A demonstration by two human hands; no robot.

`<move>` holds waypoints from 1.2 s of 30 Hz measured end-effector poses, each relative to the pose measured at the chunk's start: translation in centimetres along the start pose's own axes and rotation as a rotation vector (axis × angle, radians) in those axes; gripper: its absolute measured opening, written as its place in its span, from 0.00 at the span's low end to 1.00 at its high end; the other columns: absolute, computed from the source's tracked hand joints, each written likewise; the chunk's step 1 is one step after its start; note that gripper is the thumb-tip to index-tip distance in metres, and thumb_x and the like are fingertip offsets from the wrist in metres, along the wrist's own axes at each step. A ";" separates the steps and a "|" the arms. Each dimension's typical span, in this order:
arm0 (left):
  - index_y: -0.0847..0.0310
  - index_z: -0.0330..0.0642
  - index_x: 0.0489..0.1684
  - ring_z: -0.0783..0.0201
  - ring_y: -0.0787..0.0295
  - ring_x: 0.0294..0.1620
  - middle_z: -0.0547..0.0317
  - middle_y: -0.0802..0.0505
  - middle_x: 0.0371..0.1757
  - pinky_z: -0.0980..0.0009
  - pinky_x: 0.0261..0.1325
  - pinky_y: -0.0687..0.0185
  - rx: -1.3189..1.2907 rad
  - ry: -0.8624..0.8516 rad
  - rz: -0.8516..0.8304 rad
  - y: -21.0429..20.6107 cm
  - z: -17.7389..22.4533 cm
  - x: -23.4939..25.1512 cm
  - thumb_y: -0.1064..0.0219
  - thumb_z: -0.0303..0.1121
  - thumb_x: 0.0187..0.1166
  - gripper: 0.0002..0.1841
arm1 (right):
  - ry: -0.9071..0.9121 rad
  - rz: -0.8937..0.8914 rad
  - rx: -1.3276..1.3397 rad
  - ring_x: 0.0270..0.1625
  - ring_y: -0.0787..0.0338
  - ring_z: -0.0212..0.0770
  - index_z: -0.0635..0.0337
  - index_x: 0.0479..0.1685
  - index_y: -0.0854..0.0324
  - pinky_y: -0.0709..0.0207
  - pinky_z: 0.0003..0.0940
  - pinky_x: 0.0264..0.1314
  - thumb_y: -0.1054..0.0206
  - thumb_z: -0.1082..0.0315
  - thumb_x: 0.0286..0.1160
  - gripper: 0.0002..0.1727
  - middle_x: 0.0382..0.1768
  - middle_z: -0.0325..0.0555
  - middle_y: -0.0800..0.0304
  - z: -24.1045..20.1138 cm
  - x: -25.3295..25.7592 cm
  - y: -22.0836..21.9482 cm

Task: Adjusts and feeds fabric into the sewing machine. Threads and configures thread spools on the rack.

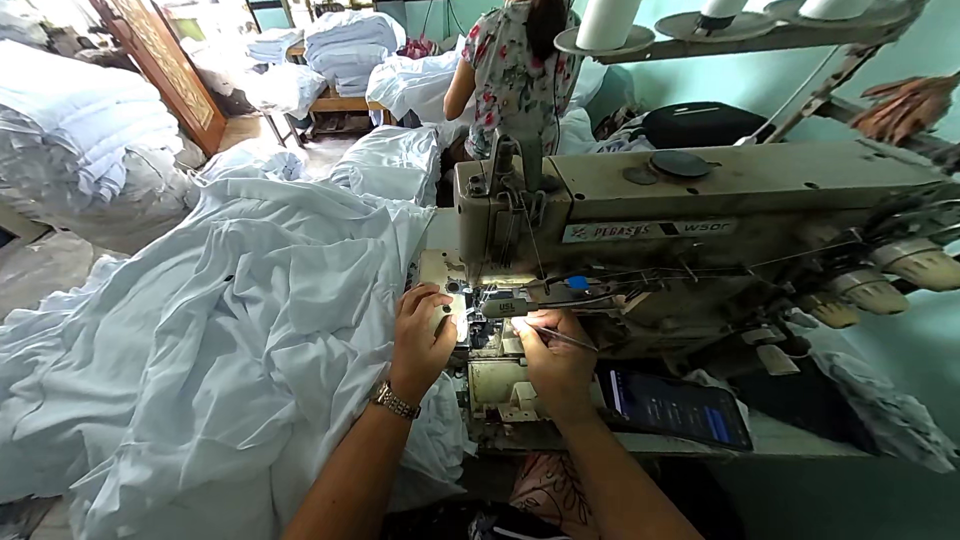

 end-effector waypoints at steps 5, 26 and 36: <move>0.09 0.44 0.49 0.54 0.24 0.79 0.54 0.10 0.64 0.53 0.83 0.32 0.005 -0.006 0.007 0.0 0.1 0.0 0.34 0.34 0.74 0.11 | -0.157 -0.006 0.049 0.33 0.08 0.28 0.62 0.33 0.19 0.11 0.23 0.38 0.28 0.79 0.62 0.06 0.34 0.40 0.07 1.0 0.0 0.3; 0.09 0.44 0.48 0.56 0.23 0.78 0.55 0.09 0.63 0.54 0.83 0.32 -0.003 -0.010 0.007 0.0 0.1 0.1 0.34 0.33 0.74 0.11 | -0.271 0.029 0.126 0.29 0.08 0.29 0.63 0.38 0.21 0.10 0.25 0.37 0.27 0.79 0.63 0.08 0.28 0.38 0.08 2.6 1.1 -0.3; 0.09 0.44 0.48 0.55 0.24 0.78 0.54 0.09 0.63 0.53 0.83 0.32 0.003 -0.005 0.002 0.0 0.0 0.0 0.34 0.34 0.75 0.11 | -0.256 0.032 0.103 0.29 0.08 0.28 0.64 0.38 0.20 0.10 0.23 0.36 0.29 0.80 0.63 0.08 0.29 0.38 0.09 2.2 0.9 -0.6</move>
Point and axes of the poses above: each hand's wrist, its own x-axis towards the middle knuckle, its own y-axis out of the back of the hand, z = x × y, the point moved 9 cm from there along x, towards the middle knuckle
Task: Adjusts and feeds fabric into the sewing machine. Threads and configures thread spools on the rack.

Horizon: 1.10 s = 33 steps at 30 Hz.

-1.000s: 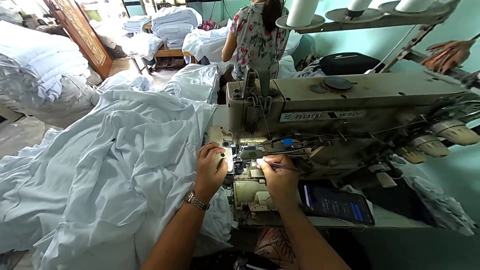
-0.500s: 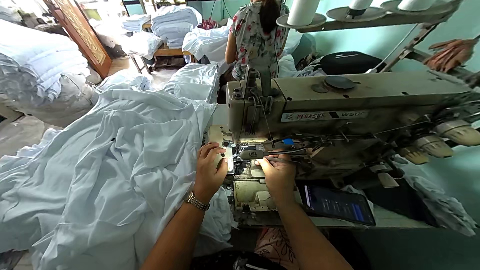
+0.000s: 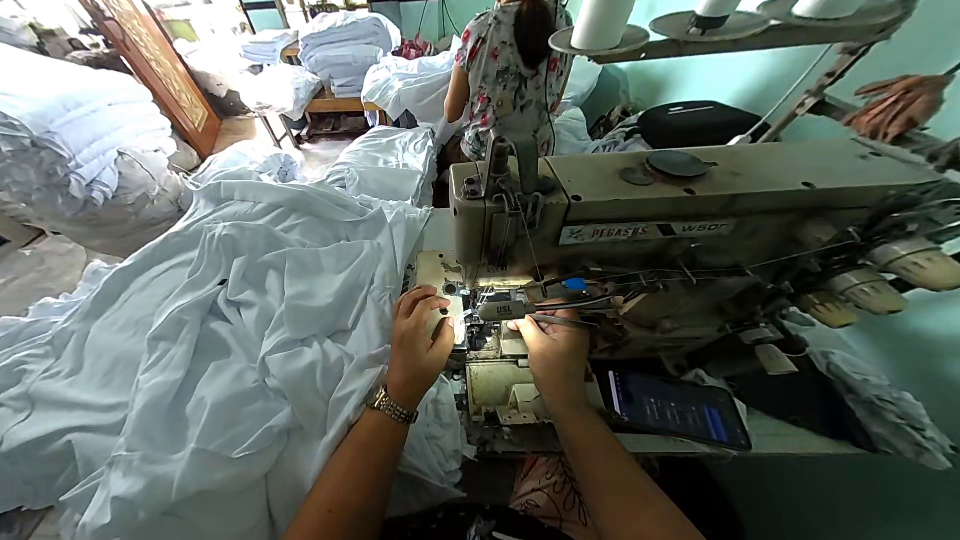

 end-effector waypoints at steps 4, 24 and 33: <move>0.09 0.45 0.48 0.55 0.24 0.79 0.55 0.10 0.64 0.54 0.83 0.32 0.000 0.003 -0.003 0.0 0.0 0.0 0.34 0.34 0.75 0.11 | -0.077 -0.022 0.137 0.28 0.07 0.35 0.66 0.41 0.22 0.09 0.29 0.37 0.31 0.80 0.66 0.08 0.28 0.42 0.08 1.2 0.2 0.0; 0.10 0.43 0.51 0.54 0.24 0.78 0.54 0.11 0.65 0.53 0.82 0.32 0.005 -0.003 0.005 0.0 -0.1 -0.1 0.35 0.34 0.75 0.12 | -0.132 -0.241 0.075 0.32 0.06 0.37 0.64 0.40 0.21 0.08 0.31 0.39 0.27 0.79 0.66 0.09 0.34 0.45 0.06 0.6 -2.4 1.2; 0.09 0.44 0.49 0.55 0.24 0.78 0.54 0.10 0.64 0.52 0.83 0.33 0.003 -0.003 0.008 0.0 -0.1 0.0 0.35 0.33 0.74 0.12 | -0.033 -0.271 -0.007 0.24 0.21 0.26 0.61 0.43 0.16 0.23 0.23 0.29 0.54 0.71 0.80 0.17 0.25 0.32 0.19 0.2 -2.6 -0.3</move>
Point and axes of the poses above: each hand's wrist, its own x-axis towards the middle knuckle, its own y-axis out of the back of the hand, z = x × y, the point moved 9 cm from there along x, towards the middle knuckle
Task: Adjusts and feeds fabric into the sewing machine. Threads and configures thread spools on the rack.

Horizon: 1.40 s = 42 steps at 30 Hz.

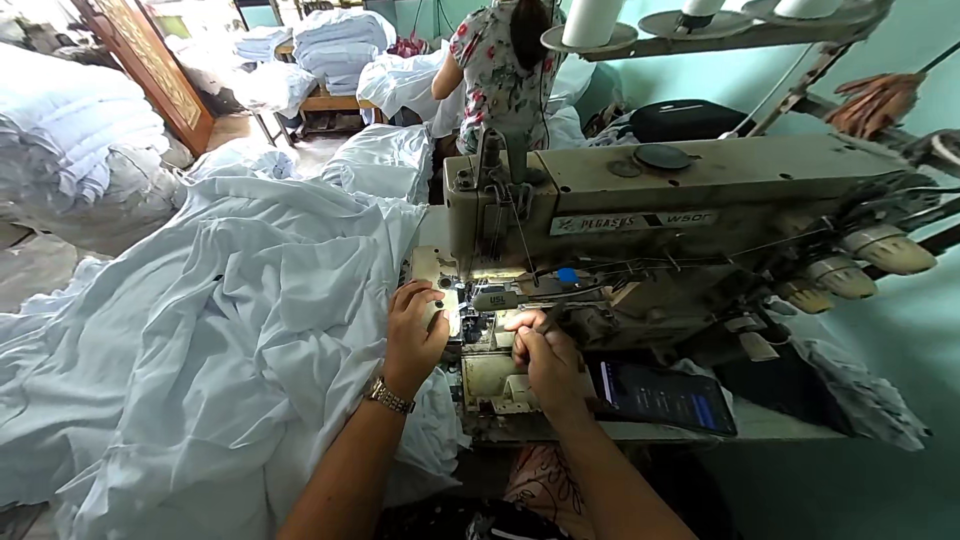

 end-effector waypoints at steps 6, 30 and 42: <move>0.10 0.44 0.48 0.54 0.25 0.79 0.54 0.10 0.65 0.51 0.83 0.33 0.008 -0.010 -0.001 -0.1 -0.1 0.0 0.34 0.34 0.74 0.11 | 0.070 0.009 -0.564 0.26 0.18 0.30 0.54 0.50 0.05 0.22 0.30 0.33 0.32 0.63 0.74 0.13 0.36 0.40 0.05 0.4 0.0 -2.7; 0.10 0.45 0.47 0.54 0.25 0.79 0.54 0.11 0.65 0.50 0.83 0.33 -0.038 0.002 0.007 -0.1 0.0 -0.1 0.33 0.34 0.74 0.10 | 0.195 -0.307 -0.460 0.19 0.31 0.25 0.56 0.37 0.11 0.34 0.24 0.22 0.34 0.63 0.72 0.09 0.18 0.33 0.24 -2.3 -2.7 -3.7; 0.10 0.57 0.58 0.54 0.21 0.79 0.67 0.10 0.70 0.36 0.84 0.39 0.384 -0.538 -0.319 -1.4 9.2 -4.0 0.39 0.30 0.85 0.14 | 0.277 -0.532 -0.299 0.26 0.22 0.23 0.57 0.37 0.11 0.26 0.19 0.29 0.32 0.67 0.70 0.06 0.27 0.36 0.13 -5.2 -7.5 -2.0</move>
Point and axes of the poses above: each hand's wrist, its own x-axis towards the middle knuckle, its own y-axis out of the back of the hand, z = x × y, the point moved 9 cm from there along x, towards the middle knuckle
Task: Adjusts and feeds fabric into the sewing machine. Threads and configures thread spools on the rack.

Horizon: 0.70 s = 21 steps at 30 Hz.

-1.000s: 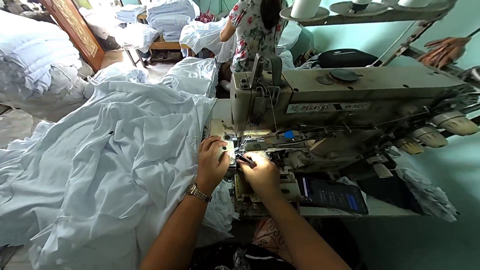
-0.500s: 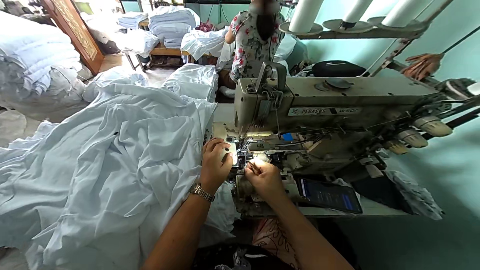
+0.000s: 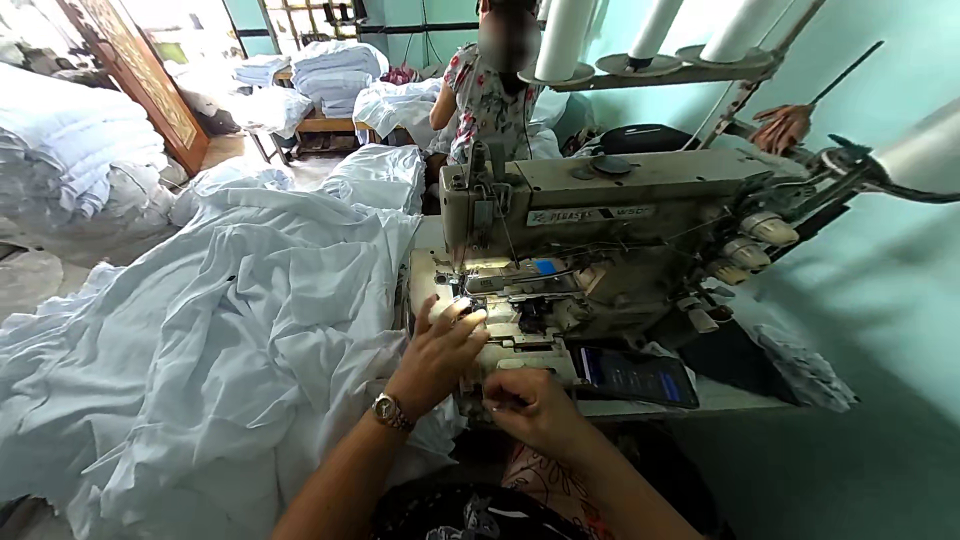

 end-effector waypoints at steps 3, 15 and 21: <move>0.09 0.48 0.47 0.60 0.10 0.63 0.63 0.04 0.49 0.56 0.77 0.24 -0.039 -0.101 0.000 -0.1 1.3 -1.0 0.39 0.26 0.84 0.11 | 0.024 -0.016 -0.008 0.28 0.19 0.24 0.57 0.36 0.10 0.23 0.21 0.31 0.32 0.66 0.69 0.07 0.28 0.37 0.11 0.3 -0.9 -0.1; 0.08 0.44 0.47 0.65 0.07 0.46 0.60 0.05 0.39 0.69 0.57 0.12 -0.403 0.226 0.010 -0.1 2.4 -8.5 0.38 0.34 0.86 0.11 | -0.131 0.195 -0.114 0.27 0.20 0.23 0.50 0.44 0.09 0.22 0.23 0.31 0.35 0.53 0.79 0.14 0.31 0.31 0.10 3.7 -3.8 2.1; 0.14 0.41 0.59 0.72 0.09 0.39 0.62 0.06 0.38 0.73 0.51 0.10 -0.606 0.445 0.015 0.2 3.4 -12.6 0.35 0.32 0.84 0.12 | -0.046 0.403 -0.252 0.31 0.16 0.25 0.54 0.43 0.08 0.19 0.24 0.35 0.39 0.52 0.85 0.18 0.34 0.36 0.09 3.2 -3.7 6.1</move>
Point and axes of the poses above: each hand's wrist, its own x-axis towards the middle knuckle, its own y-axis out of the back of the hand, z = x × y, the point moved 9 cm from there along x, towards the middle knuckle
